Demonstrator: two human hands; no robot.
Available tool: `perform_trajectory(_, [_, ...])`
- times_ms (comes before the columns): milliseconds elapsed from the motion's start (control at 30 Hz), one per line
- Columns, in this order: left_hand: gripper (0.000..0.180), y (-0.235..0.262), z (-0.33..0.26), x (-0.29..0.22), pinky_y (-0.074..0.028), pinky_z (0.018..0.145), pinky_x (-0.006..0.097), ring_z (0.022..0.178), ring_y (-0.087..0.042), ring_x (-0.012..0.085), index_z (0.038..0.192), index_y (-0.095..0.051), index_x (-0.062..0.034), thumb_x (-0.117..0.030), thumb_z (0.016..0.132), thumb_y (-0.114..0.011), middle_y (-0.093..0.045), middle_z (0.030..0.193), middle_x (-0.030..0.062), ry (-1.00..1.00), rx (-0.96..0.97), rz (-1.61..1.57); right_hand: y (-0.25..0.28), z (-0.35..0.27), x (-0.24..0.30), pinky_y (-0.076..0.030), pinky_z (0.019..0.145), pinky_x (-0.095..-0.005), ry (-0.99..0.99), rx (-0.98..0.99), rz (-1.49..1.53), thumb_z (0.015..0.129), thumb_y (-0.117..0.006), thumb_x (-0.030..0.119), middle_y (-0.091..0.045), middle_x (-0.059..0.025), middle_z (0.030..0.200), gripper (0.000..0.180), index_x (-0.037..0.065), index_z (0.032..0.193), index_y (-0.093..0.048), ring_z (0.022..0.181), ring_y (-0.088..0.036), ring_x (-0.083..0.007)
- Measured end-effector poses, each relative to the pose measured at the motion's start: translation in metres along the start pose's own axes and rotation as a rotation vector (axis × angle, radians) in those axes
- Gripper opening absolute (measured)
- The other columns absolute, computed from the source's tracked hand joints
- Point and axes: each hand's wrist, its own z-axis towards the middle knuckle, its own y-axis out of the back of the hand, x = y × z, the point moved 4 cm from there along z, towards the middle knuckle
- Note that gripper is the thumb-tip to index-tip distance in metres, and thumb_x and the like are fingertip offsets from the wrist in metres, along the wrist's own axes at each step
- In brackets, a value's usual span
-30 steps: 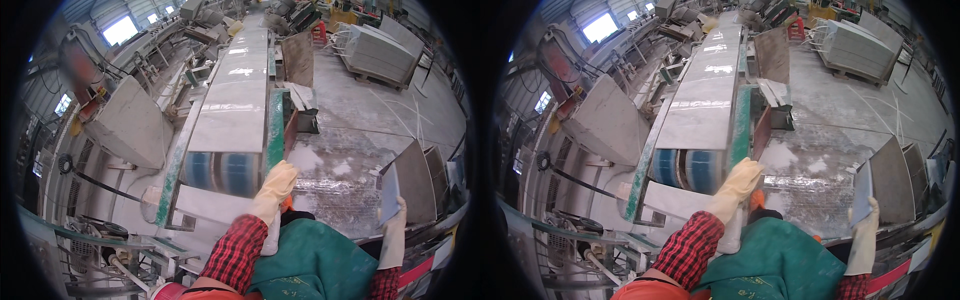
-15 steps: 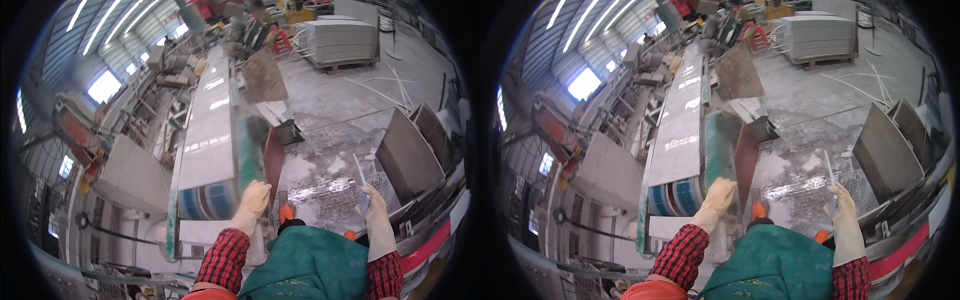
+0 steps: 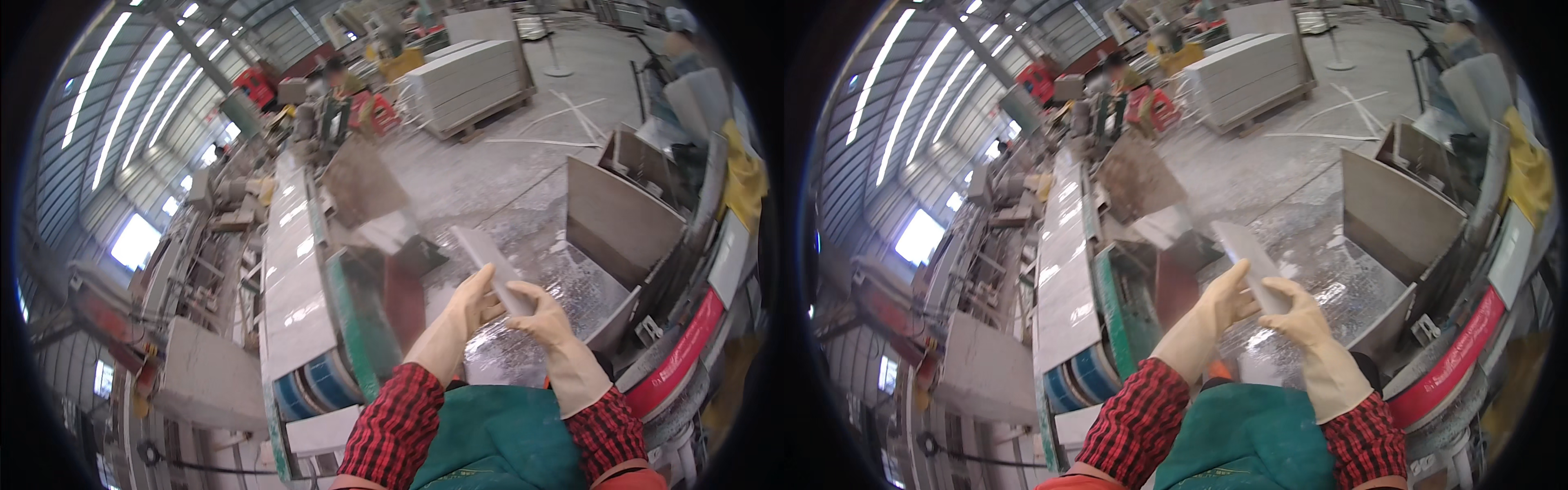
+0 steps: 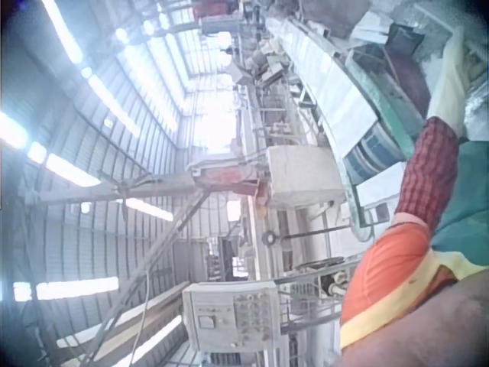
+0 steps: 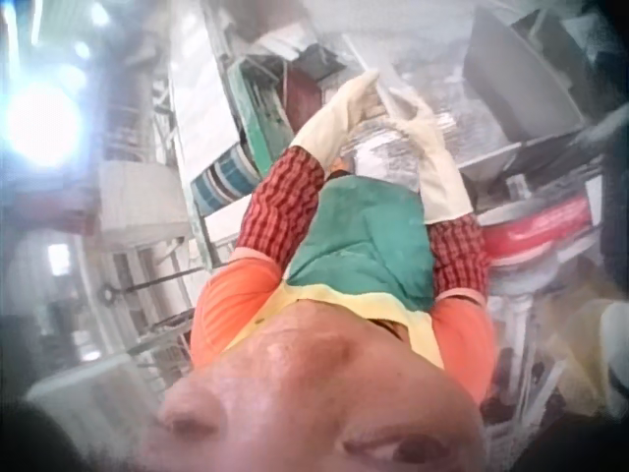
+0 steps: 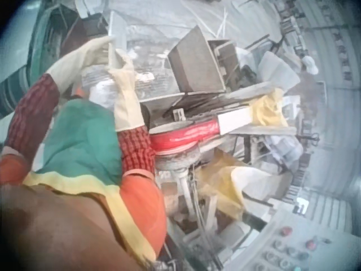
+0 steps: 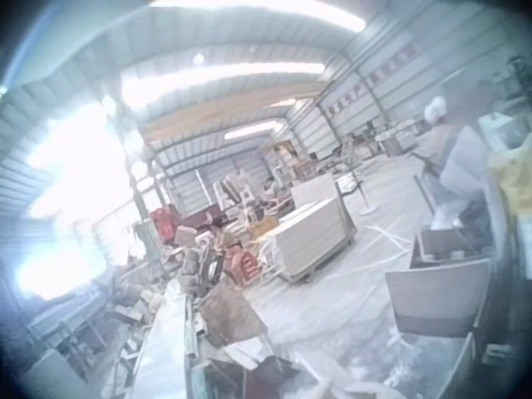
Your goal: The person repeatedly picks up white rectangular panels from a conveyor belt and stacks them into a metal bin. The person handles the panels one at a time, placing them into the bin to accumulate a stack.
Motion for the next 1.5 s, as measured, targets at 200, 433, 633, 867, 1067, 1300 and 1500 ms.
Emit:
perform_trajectory(200, [0.041, 0.007, -0.002, 0.003, -0.055, 0.1, 0.044, 0.119, -0.063, 0.0288, 0.135, -0.05, 0.0002, -0.018, 0.099, -0.058, -0.059, 0.132, 0.0148, -0.216, -0.032, 0.061, -0.004, -0.014, 0.045, -0.045, 0.106, -0.042, 0.421, 0.053, -0.679, 0.057, -0.088, 0.014, -0.063, -0.0131, 0.132, 0.071, 0.013, 0.125, -0.069, 0.125, -0.057, -0.0331])
perform_trajectory(433, [0.044, 0.06, -0.007, -0.007, -0.057, 0.088, 0.045, 0.109, -0.065, 0.0303, 0.138, -0.049, -0.0037, -0.011, 0.096, -0.061, -0.061, 0.127, 0.0137, -0.448, -0.283, -0.157, 0.003, -0.005, 0.043, -0.04, 0.113, -0.0407, 0.432, -0.136, -0.553, 0.08, -0.083, 0.031, -0.06, -0.0163, 0.139, 0.065, 0.006, 0.136, -0.061, 0.133, -0.053, -0.0348])
perform_trajectory(633, [0.043, 0.175, -0.104, -0.053, -0.058, 0.09, 0.044, 0.112, -0.064, 0.0304, 0.137, -0.049, -0.0024, -0.019, 0.098, -0.061, -0.061, 0.131, 0.0166, -0.645, -0.387, -0.438, 0.02, 0.016, 0.013, -0.041, 0.111, -0.0367, 0.165, -0.135, -0.079, 0.088, -0.078, 0.027, -0.057, -0.0164, 0.143, 0.063, 0.0, 0.14, -0.055, 0.133, -0.053, -0.0273])
perform_trajectory(867, [0.04, 0.351, -0.245, -0.008, -0.052, 0.108, 0.051, 0.129, -0.055, 0.0364, 0.141, -0.044, 0.0007, -0.009, 0.103, -0.05, -0.054, 0.142, 0.019, -0.901, -0.564, -0.597, 0.001, 0.022, -0.009, -0.047, 0.105, -0.0322, 0.129, -0.005, -0.15, 0.094, -0.073, 0.017, -0.057, -0.0147, 0.139, 0.053, 0.004, 0.142, -0.055, 0.131, -0.053, -0.022])
perform_trajectory(1067, [0.038, 0.403, -0.28, 0.053, -0.05, 0.109, 0.05, 0.126, -0.058, 0.0349, 0.14, -0.047, 0.0016, -0.015, 0.106, -0.048, -0.057, 0.139, 0.0182, -0.856, -0.81, -0.739, -0.015, 0.019, -0.018, -0.046, 0.106, -0.0325, -0.001, 0.028, -0.159, 0.094, -0.073, 0.02, -0.062, -0.0146, 0.135, 0.05, 0.003, 0.138, -0.058, 0.126, -0.058, -0.0224])
perform_trajectory(1300, [0.04, 0.442, -0.255, 0.084, -0.046, 0.112, 0.052, 0.129, -0.054, 0.0372, 0.142, -0.045, 0.0017, -0.015, 0.106, -0.048, -0.055, 0.142, 0.019, -0.851, -0.854, -0.892, -0.017, 0.022, -0.024, -0.046, 0.105, -0.0312, 0.004, 0.04, -0.361, 0.095, -0.072, 0.019, -0.064, -0.0144, 0.132, 0.048, 0.003, 0.138, -0.059, 0.123, -0.06, -0.0204])
perform_trajectory(1500, [0.042, 0.452, -0.243, 0.066, -0.042, 0.115, 0.056, 0.134, -0.05, 0.0386, 0.144, -0.042, 0.003, -0.015, 0.107, -0.045, -0.05, 0.147, 0.0195, -0.89, -0.863, -0.924, -0.016, 0.024, -0.03, -0.045, 0.106, -0.0306, -0.029, 0.051, -0.357, 0.095, -0.072, 0.019, -0.064, -0.0139, 0.132, 0.048, 0.002, 0.138, -0.059, 0.123, -0.06, -0.0193])
